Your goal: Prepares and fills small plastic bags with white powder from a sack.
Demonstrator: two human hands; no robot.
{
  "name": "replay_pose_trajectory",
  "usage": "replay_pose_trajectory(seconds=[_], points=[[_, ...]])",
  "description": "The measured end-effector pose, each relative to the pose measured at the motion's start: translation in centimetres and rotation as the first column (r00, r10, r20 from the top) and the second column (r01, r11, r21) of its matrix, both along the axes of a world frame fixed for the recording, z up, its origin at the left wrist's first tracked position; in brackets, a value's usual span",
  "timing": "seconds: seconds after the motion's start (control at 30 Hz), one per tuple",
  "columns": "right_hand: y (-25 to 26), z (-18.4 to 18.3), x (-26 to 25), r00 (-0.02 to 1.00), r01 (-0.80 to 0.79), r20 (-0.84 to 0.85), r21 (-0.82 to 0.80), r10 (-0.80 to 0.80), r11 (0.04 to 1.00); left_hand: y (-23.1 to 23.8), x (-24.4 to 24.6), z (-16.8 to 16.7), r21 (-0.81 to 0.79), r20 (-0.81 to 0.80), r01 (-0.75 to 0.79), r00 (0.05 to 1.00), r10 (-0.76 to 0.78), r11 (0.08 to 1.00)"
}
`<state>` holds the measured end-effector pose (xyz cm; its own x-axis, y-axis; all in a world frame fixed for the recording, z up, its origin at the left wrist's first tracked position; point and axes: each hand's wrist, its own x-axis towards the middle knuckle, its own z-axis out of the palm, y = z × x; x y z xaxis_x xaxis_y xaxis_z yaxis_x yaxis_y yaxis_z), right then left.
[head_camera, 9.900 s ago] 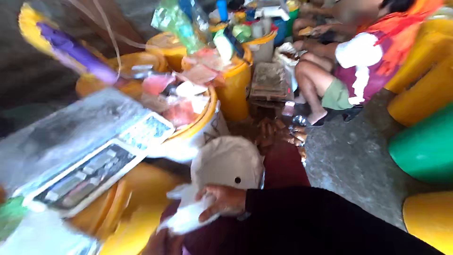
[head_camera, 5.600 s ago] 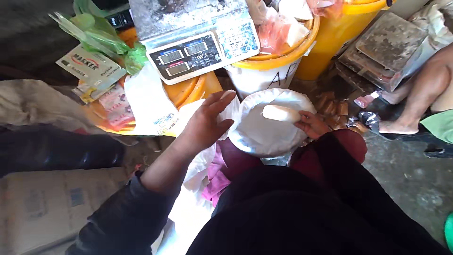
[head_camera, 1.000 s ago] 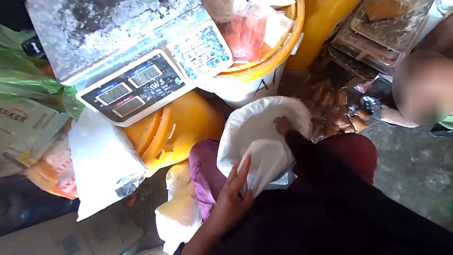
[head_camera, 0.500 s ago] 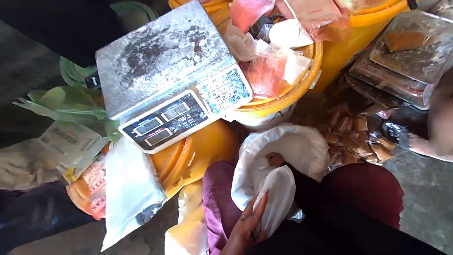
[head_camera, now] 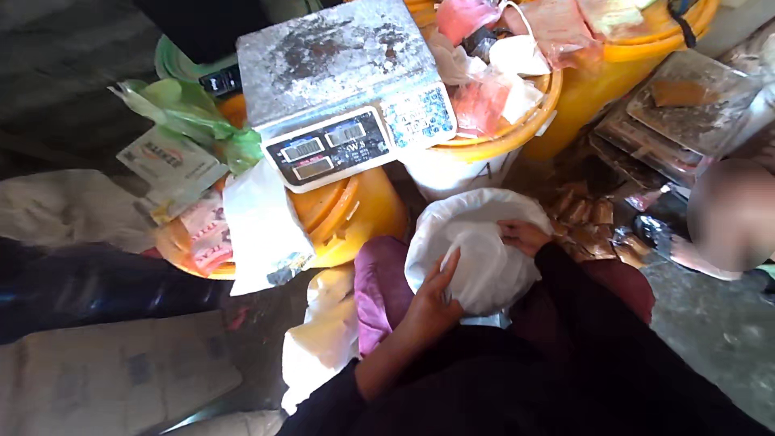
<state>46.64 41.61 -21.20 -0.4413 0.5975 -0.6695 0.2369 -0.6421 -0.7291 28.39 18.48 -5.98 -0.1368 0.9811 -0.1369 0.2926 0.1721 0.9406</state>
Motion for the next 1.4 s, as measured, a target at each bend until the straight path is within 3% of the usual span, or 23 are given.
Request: replay_pose_trajectory(seconds=[0.23,0.37,0.5,0.6,0.67,0.73,0.8,0.83,0.9,0.97,1.07,1.13,1.23,1.3,1.33,1.4], points=[[0.4,8.5,6.0,0.998,0.041,-0.061,0.175,-0.030,0.984,1.2,0.1,0.0,-0.230,-0.066,-0.073,0.996,0.059,0.970],[0.7,14.8,7.2,0.997,0.056,-0.072,0.267,-0.038,0.962,1.8,0.0,-0.8,-0.280,-0.059,-0.077,0.996,0.063,0.957],[0.0,19.9,6.4,0.999,-0.028,-0.023,0.332,0.038,0.943,2.5,0.2,-1.4,-0.283,-0.056,-0.083,0.996,0.070,0.955],[-2.3,22.1,3.6,0.981,-0.184,0.125,0.390,0.145,0.902,3.1,0.6,-1.0,-0.285,-0.057,-0.074,0.997,0.060,0.956],[-4.0,22.3,0.6,0.909,-0.397,0.318,0.472,0.268,0.787,3.5,0.8,-0.8,-0.257,-0.059,-0.077,0.996,0.064,0.963],[-6.0,23.2,-2.1,0.720,-0.687,0.569,0.500,0.398,0.528,3.6,1.1,-0.7,-0.235,-0.040,-0.074,0.997,0.066,0.969],[-8.0,24.8,-3.6,0.536,-0.844,0.729,0.462,0.426,0.272,3.6,1.1,-0.6,-0.211,-0.045,-0.085,0.996,0.077,0.974],[-8.5,25.7,-3.6,0.521,-0.852,0.755,0.485,0.398,0.197,3.4,0.8,-0.7,-0.205,-0.042,-0.086,0.996,0.079,0.975],[-8.2,26.5,-2.4,0.658,-0.748,0.705,0.652,0.265,0.124,2.9,0.3,-1.4,-0.202,-0.023,-0.097,0.995,0.094,0.975],[-5.8,26.4,-0.7,0.785,-0.620,0.609,0.771,0.116,0.148,2.3,-0.3,-2.0,-0.217,-0.019,-0.099,0.995,0.097,0.971],[-0.4,23.3,0.6,0.740,-0.621,0.669,0.643,0.066,0.448,1.7,-0.7,-2.6,-0.189,0.003,-0.103,0.994,0.105,0.977],[2.6,16.8,0.0,0.643,-0.675,0.744,0.437,0.182,0.595,1.6,-0.8,-2.6,-0.168,0.037,-0.074,0.996,0.081,0.983],[3.5,3.3,-1.6,0.532,-0.766,0.748,0.225,0.398,0.602,1.2,-0.8,-2.9,-0.089,0.024,-0.034,0.999,0.036,0.995],[1.2,-5.7,-2.6,0.552,-0.762,0.683,0.182,0.478,0.621,0.8,-0.8,-2.6,-0.057,-0.018,-0.023,1.000,0.022,0.998],[-0.6,-8.9,-3.1,0.578,-0.740,0.649,0.163,0.494,0.652,0.8,-0.7,-2.1,-0.064,-0.041,-0.015,0.999,0.012,0.998],[-3.1,-11.3,-4.6,0.550,-0.725,0.644,0.052,0.532,0.687,0.9,-0.7,-1.9,-0.035,-0.095,0.026,0.995,-0.029,0.999]])
